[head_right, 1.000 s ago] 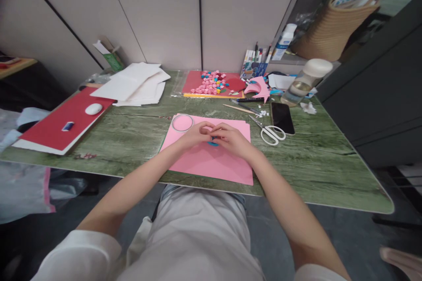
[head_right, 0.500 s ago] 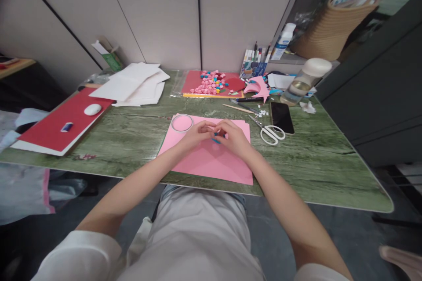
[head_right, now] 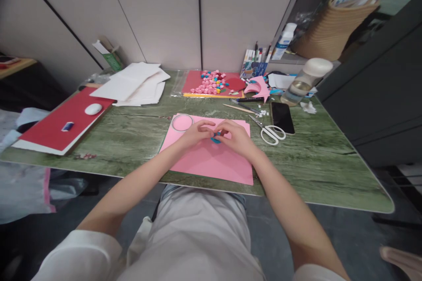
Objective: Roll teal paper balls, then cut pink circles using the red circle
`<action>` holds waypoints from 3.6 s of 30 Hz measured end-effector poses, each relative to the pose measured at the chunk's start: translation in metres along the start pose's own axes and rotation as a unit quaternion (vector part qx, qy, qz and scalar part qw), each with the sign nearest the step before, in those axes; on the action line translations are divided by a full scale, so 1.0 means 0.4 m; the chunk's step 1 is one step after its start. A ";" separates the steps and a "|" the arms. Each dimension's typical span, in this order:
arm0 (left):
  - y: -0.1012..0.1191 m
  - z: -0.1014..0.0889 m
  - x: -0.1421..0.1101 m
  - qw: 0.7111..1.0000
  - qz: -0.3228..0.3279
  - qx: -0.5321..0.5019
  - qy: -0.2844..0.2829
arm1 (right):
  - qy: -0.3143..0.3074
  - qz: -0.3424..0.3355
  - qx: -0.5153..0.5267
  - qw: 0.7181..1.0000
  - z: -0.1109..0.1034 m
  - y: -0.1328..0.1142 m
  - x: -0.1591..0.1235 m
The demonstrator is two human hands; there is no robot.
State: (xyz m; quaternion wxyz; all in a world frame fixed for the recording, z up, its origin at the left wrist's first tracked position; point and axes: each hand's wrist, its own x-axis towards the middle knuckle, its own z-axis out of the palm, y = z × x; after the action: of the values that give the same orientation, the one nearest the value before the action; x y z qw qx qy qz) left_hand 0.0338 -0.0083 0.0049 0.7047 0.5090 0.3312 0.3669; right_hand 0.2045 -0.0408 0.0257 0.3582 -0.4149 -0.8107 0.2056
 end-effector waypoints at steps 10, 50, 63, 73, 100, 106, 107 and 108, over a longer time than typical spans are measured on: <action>0.004 -0.008 -0.002 0.996 0.001 0.084 -0.026 | -0.044 -0.014 0.021 0.999 0.015 0.010 -0.003; 0.002 0.000 -0.005 0.996 -0.002 0.088 -0.022 | -0.028 -0.028 0.005 0.999 0.015 0.006 -0.003; -0.003 0.029 -0.017 0.998 0.008 -0.057 0.029 | 0.036 -0.022 -0.067 0.997 0.014 0.006 -0.003; -0.006 0.023 -0.011 0.998 0.005 -0.049 0.030 | 0.039 -0.007 -0.051 0.998 0.015 0.003 0.000; -0.008 0.012 -0.005 1.000 0.011 0.006 0.006 | 0.008 -0.030 -0.060 0.998 0.007 0.007 -0.002; 0.001 0.011 -0.008 0.999 0.013 0.036 0.004 | 0.005 -0.033 -0.063 0.997 0.010 0.014 -0.006; 0.002 0.010 -0.008 0.999 0.018 0.049 0.001 | 0.002 -0.034 -0.061 0.998 0.011 0.014 -0.006; 0.003 0.008 -0.009 0.998 0.025 0.064 -0.002 | -0.001 -0.037 -0.057 0.998 0.012 0.015 -0.006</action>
State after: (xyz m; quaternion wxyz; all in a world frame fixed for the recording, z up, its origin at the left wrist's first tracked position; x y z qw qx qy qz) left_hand 0.0346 -0.0125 0.0074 0.6619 0.5618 0.3400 0.3614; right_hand 0.2052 -0.0397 0.0178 0.3403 -0.4037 -0.8365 0.1463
